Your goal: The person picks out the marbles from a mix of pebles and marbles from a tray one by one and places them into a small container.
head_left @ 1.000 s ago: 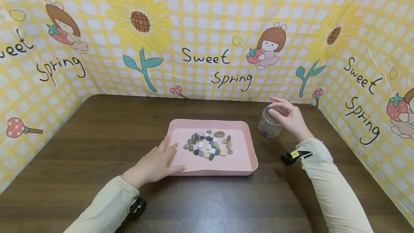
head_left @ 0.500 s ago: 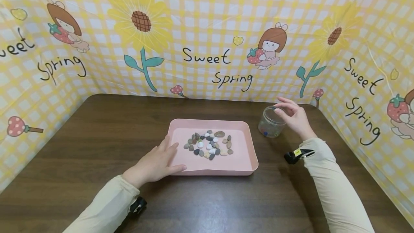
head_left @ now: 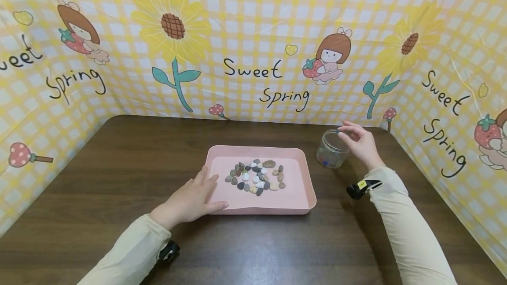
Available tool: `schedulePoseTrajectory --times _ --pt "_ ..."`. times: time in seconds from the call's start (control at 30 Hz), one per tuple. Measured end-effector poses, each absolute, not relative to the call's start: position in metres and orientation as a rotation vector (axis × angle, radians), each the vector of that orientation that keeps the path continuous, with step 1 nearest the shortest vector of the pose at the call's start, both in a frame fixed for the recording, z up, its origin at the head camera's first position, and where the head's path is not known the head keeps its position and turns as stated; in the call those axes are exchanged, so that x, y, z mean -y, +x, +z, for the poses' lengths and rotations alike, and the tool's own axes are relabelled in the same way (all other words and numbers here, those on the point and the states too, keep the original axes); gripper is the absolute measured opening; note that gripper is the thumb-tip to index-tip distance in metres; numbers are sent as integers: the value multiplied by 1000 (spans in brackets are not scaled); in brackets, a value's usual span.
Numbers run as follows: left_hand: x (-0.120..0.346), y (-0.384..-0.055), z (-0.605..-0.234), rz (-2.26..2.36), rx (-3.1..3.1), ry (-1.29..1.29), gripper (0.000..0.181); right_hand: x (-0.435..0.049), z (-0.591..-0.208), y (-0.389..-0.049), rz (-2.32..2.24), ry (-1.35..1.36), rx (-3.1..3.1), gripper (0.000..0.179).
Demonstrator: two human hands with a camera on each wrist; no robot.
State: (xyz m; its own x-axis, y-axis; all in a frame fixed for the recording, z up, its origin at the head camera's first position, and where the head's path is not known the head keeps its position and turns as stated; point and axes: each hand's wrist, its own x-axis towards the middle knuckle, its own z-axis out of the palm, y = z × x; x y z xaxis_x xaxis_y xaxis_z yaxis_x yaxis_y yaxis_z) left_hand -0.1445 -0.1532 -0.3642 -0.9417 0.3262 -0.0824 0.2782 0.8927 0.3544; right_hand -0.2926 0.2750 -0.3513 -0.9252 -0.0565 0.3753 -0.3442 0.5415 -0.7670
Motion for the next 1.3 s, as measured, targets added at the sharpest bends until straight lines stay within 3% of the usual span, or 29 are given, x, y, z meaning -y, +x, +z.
schedulePoseTrajectory --times 1.3 --pt "153 -144 -363 512 -2909 451 82 -270 -355 -302 1180 128 2611 27"
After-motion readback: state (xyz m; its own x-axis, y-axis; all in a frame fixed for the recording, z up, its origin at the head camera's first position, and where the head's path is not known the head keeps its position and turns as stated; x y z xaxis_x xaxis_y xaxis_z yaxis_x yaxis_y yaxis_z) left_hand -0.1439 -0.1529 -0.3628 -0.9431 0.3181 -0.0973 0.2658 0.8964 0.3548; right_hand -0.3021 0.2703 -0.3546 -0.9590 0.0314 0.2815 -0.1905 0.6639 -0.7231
